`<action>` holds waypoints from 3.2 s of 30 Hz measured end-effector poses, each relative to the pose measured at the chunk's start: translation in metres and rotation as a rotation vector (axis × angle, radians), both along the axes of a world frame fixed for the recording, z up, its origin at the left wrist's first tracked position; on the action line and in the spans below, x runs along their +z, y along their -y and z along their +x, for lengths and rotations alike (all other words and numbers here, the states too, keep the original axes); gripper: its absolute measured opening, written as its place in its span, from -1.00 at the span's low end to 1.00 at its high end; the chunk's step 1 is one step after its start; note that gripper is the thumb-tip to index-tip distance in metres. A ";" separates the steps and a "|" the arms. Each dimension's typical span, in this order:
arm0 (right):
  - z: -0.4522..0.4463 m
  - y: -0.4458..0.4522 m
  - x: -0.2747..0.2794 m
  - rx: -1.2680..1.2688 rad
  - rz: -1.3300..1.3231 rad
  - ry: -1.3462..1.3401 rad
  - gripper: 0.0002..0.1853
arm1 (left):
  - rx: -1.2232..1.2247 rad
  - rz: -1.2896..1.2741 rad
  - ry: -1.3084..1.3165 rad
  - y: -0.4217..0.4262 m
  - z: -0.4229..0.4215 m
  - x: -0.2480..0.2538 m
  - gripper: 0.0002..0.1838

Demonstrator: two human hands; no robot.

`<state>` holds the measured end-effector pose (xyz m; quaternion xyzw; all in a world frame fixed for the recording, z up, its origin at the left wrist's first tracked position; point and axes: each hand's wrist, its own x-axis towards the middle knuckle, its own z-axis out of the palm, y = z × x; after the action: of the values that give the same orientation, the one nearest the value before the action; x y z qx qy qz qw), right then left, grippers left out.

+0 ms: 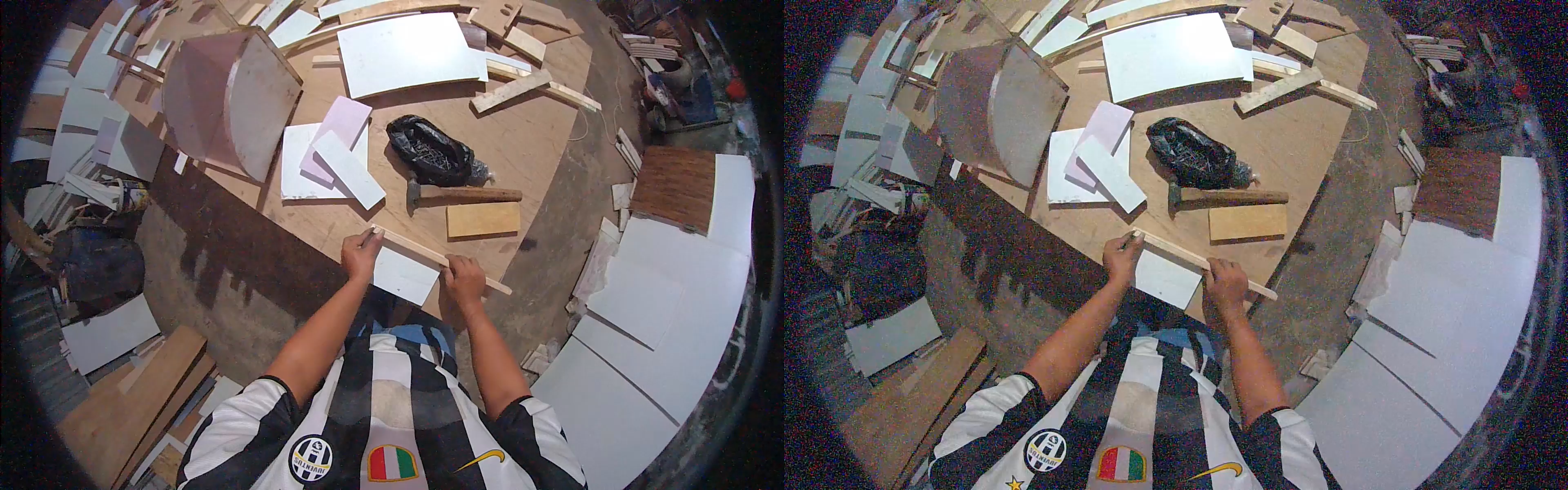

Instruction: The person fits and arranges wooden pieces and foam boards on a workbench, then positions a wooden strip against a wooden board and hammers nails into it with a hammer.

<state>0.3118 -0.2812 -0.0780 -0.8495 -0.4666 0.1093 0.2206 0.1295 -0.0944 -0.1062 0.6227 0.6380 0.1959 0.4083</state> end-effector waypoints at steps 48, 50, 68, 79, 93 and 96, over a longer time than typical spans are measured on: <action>-0.008 -0.013 0.005 0.014 0.063 -0.018 -0.65 | -0.037 -0.017 -0.051 -0.004 0.002 0.011 -0.53; -0.010 -0.016 0.009 -0.003 0.037 -0.017 -0.69 | -0.049 -0.008 -0.079 -0.004 0.001 0.006 -0.52; -0.001 -0.019 0.005 0.094 -0.025 0.067 -0.72 | 0.278 0.077 -0.411 -0.003 0.058 -0.015 -0.50; 0.024 -0.009 0.002 0.276 -0.158 -0.125 -0.58 | 0.437 0.060 -0.667 0.001 0.106 -0.006 -0.44; 0.025 -0.008 -0.003 0.281 -0.163 -0.215 -0.57 | 0.446 0.040 -0.686 -0.002 0.109 -0.005 -0.52; 0.029 -0.018 0.007 0.252 -0.158 -0.244 -0.50 | 0.439 0.056 -0.719 -0.003 0.108 -0.011 -0.53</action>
<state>0.3411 -0.2634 -0.0712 -0.7796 -0.5291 0.2744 0.1925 0.2373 -0.0917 -0.1176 0.5115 0.8519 0.0658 0.0912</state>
